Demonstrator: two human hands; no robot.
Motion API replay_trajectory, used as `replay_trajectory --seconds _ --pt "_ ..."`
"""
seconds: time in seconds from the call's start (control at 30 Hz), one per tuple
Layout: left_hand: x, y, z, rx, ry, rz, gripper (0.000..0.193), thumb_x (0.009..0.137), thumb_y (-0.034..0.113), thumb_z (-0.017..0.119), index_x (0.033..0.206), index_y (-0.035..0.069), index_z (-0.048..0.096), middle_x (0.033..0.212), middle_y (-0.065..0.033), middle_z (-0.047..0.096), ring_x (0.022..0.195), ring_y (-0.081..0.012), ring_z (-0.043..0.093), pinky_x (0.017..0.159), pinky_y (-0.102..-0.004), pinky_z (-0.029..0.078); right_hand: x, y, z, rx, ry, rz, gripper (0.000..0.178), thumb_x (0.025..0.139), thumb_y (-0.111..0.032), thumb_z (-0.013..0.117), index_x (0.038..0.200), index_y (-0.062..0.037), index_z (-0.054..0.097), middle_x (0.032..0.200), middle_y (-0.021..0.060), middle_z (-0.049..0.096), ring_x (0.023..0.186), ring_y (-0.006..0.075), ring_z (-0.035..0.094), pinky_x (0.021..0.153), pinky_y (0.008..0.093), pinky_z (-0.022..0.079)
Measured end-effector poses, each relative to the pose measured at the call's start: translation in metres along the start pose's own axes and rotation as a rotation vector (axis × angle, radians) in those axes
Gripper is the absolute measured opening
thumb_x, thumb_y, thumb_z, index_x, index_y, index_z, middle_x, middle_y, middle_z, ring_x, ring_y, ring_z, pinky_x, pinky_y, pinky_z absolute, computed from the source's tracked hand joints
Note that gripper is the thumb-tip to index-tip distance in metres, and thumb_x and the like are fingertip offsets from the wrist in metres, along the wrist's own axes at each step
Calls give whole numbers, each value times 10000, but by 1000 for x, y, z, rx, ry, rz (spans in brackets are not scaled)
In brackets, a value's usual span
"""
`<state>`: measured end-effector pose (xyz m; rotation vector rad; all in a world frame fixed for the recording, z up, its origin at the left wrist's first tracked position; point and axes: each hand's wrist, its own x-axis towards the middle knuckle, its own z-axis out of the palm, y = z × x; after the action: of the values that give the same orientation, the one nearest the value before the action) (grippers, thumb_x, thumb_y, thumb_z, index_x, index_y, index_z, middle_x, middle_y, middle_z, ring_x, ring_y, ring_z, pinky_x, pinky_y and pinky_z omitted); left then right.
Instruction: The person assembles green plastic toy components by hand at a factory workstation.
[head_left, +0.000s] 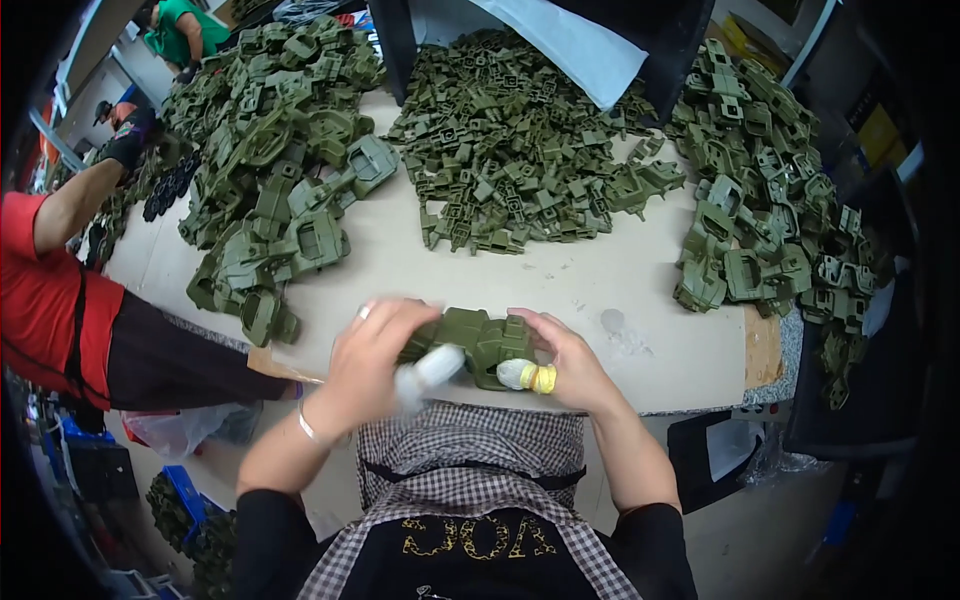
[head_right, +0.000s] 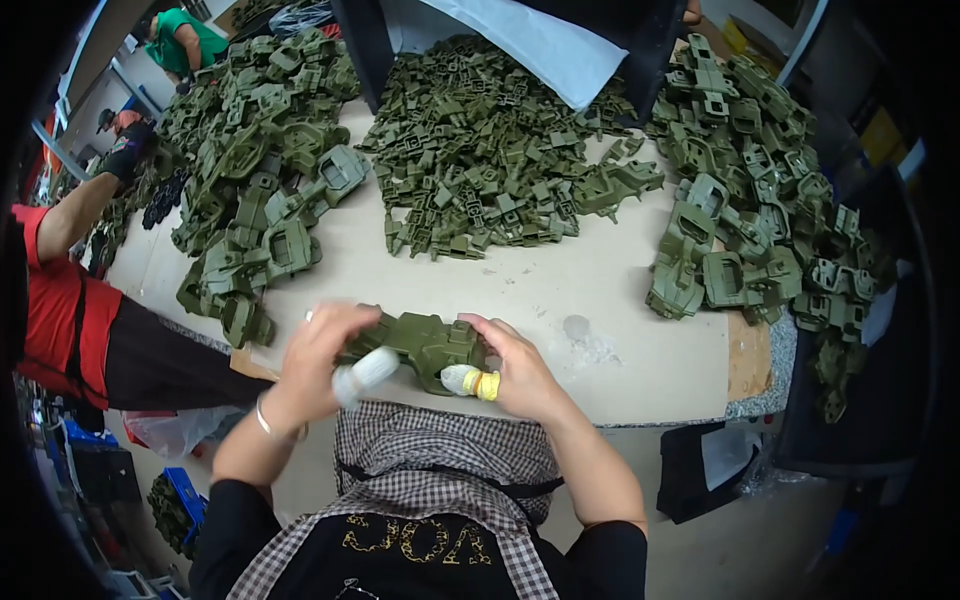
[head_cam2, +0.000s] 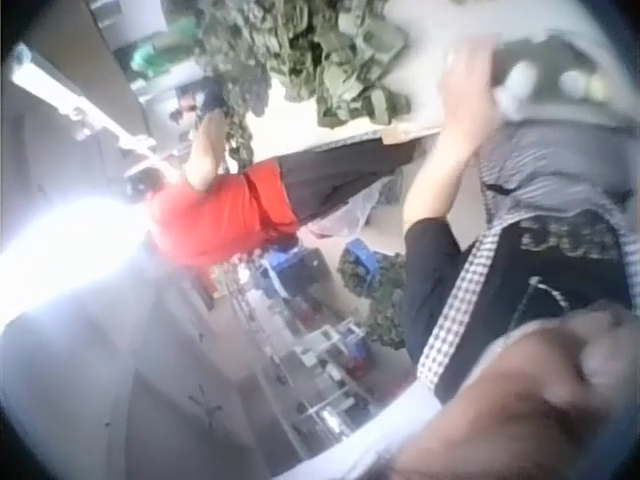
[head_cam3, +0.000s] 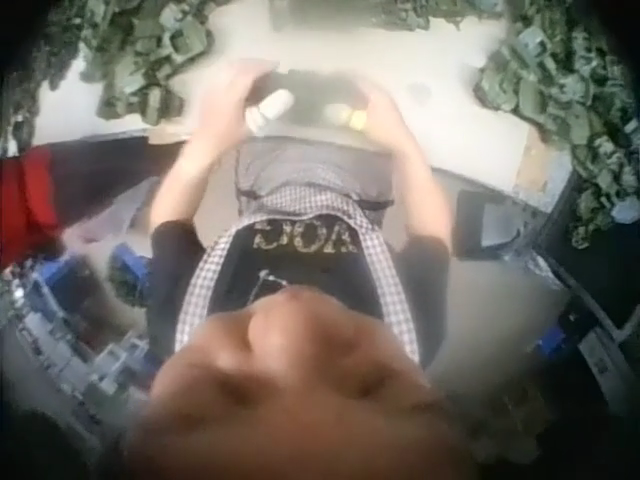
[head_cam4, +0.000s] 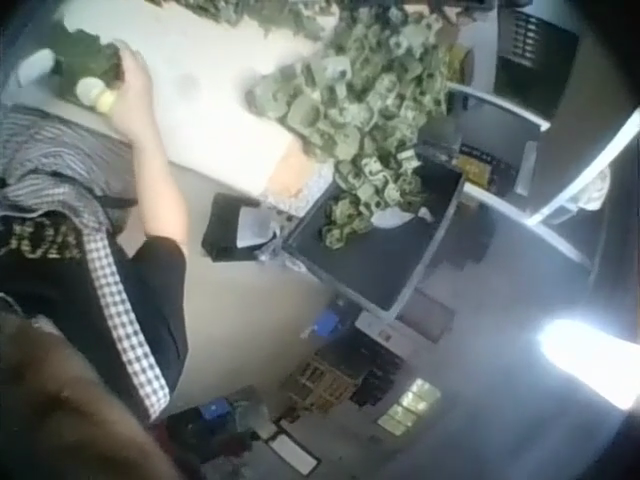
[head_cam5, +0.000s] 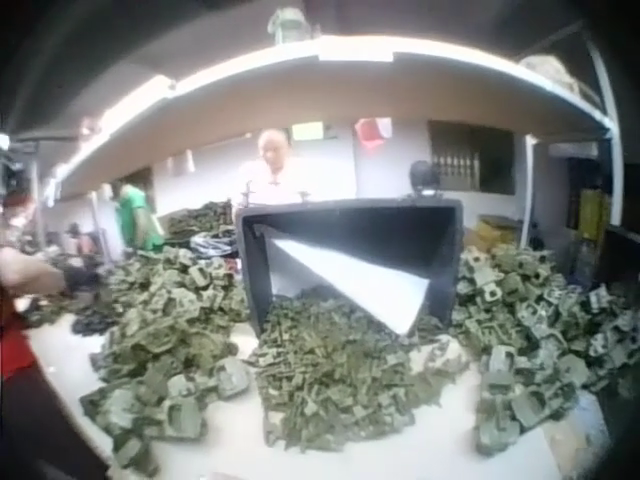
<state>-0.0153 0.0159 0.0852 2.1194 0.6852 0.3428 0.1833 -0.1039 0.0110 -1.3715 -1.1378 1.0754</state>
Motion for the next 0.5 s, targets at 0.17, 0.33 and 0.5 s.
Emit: replay_trajectory --seconds 0.17,0.33,0.5 --pt "76 -38 2 347 -428 452 431 777 259 620 1111 4 526 1130 -172 524 1027 -328 516 852 -358 430 13 -14 -12 -321 -151 -68 644 692 -125 717 1254 -36 416 1145 120 488 1058 230 509 915 331 397" --pt "91 -32 15 208 -681 211 416 785 265 607 1092 -8 539 1089 -153 562 980 -301 553 856 -342 431 5 12 -1 -211 21 -78 638 692 -128 715 1250 -47 416 1101 116 519 1045 233 513 902 321 406" --pt "93 -33 14 152 -647 191 390 785 246 608 1072 -13 556 1076 -150 572 985 -276 560 870 -330 426 10 13 -7 -104 -13 -41 654 700 -132 719 1266 -49 403 1113 92 525 1028 197 517 906 308 397"
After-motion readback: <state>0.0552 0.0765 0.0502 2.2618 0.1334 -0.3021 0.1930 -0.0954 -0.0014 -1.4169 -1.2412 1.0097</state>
